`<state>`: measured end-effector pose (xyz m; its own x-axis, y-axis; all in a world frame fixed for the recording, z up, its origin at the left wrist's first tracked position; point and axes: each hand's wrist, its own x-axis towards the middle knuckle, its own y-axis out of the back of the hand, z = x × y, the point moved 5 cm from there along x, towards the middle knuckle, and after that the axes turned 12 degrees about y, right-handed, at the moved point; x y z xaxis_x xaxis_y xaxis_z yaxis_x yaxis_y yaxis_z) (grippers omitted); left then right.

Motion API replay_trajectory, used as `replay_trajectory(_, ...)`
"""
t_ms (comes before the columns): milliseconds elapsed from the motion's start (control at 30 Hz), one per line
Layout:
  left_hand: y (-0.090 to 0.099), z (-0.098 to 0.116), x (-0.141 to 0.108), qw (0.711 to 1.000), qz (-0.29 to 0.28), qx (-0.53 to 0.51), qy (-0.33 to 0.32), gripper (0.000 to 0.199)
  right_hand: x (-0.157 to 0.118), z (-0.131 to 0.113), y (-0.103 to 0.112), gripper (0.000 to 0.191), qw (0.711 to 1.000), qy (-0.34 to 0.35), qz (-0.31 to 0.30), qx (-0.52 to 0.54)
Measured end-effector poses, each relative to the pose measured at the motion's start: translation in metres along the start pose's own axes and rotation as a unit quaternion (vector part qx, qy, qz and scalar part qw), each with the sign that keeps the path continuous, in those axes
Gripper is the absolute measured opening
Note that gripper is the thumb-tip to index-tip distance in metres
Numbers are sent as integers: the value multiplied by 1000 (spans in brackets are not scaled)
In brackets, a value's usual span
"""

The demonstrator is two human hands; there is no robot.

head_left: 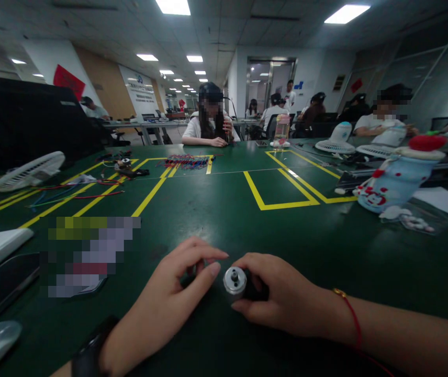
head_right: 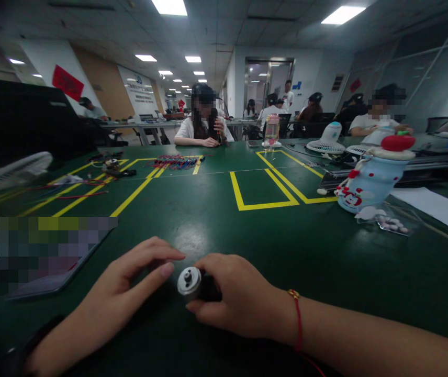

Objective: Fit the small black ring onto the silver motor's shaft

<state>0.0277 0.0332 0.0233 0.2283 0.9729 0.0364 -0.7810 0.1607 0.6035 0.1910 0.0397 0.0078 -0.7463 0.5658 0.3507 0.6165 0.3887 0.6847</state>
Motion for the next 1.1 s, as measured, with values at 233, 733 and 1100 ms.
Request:
replay_trajectory(233, 6, -38, 16, 985, -18, -98, 141, 22, -3, 1, 1, 29, 999, -26, 8, 19)
replay_trajectory(733, 9, -51, 19, 963, 6, -215, 162, 20, -6, 5, 1, 30, 999, -45, 6, 29)
replay_trajectory(1100, -4, -12, 6, 986, -157, -32, 40, 23, -6, 5, 0, 30, 999, -41, 10, 23)
